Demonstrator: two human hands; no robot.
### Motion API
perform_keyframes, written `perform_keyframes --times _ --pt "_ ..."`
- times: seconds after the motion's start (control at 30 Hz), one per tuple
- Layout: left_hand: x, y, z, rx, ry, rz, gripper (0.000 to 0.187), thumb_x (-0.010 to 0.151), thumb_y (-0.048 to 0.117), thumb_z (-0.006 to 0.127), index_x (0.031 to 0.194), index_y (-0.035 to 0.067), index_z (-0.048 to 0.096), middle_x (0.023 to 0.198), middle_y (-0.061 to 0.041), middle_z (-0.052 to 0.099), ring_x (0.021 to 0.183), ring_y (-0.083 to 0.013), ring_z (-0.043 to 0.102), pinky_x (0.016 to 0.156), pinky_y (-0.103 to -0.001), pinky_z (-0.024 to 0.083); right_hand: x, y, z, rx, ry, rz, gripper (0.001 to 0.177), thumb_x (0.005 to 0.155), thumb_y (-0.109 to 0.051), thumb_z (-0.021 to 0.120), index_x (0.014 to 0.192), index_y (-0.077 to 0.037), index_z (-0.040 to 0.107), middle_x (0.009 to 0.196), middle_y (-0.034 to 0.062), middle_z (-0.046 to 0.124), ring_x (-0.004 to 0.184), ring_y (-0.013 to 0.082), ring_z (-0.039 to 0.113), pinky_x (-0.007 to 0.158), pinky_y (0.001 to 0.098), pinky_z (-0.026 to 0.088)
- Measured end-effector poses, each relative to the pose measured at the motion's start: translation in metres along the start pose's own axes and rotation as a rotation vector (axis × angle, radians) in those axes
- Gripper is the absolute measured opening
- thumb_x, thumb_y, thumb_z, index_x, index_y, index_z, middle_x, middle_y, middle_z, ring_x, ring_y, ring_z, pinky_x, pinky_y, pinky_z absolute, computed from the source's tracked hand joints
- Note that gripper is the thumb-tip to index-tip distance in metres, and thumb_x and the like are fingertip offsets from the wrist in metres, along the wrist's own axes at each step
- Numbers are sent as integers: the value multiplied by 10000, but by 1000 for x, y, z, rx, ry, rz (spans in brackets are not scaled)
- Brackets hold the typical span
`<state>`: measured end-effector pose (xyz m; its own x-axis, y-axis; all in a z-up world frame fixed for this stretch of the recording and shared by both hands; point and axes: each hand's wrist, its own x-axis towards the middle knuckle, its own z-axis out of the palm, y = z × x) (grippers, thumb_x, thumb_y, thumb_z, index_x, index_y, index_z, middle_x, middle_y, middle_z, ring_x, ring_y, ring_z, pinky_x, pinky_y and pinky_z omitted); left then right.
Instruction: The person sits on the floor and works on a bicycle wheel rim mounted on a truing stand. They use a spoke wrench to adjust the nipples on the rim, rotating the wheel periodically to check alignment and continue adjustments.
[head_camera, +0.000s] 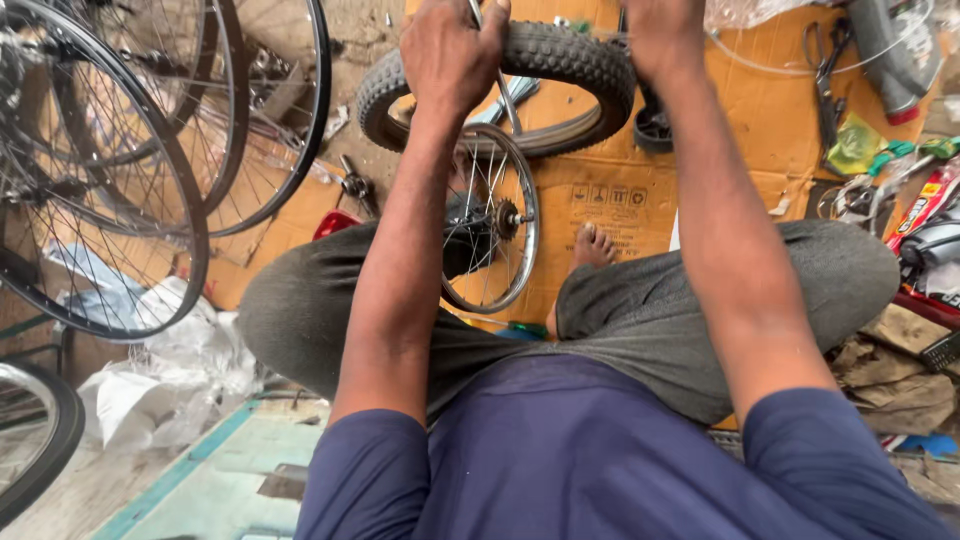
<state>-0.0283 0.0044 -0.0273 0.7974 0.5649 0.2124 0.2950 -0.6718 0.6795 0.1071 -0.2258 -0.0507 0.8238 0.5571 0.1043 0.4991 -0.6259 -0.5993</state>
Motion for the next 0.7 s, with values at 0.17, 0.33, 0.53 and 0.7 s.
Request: perform_keyframes --times 0.17,0.33,0.53,0.7 --pt "9 -33 11 -580 95 -154 340 934 263 706 746 -13 638 672 -176 609 579 -294 570 603 -473 421 -60 -17 -34 169 351 -246 324 1062 -171 734 1259 71 648 1143 189 705 1064 294 675 900 468 559" --pt "17 -72 -20 -205 75 -338 344 872 298 747 700 4 696 595 -90 692 531 -179 667 547 -356 497 -91 10 -17 176 188 219 267 914 -130 775 1139 -17 685 1011 117 737 919 233 741 827 379 605" --pt "6 -89 -49 -286 25 -401 333 877 364 730 836 36 767 668 -82 730 588 -201 694 581 -424 531 -115 5 30 -58 -100 168 155 917 -162 789 936 -23 721 950 169 723 867 302 712 797 432 568" --pt "1 -66 -53 -29 -152 -231 481 889 517 692 762 65 796 653 -98 705 634 -229 671 649 -466 513 -144 -41 60 -225 -443 99 191 918 -229 670 935 -56 749 993 168 730 913 320 695 821 466 553"
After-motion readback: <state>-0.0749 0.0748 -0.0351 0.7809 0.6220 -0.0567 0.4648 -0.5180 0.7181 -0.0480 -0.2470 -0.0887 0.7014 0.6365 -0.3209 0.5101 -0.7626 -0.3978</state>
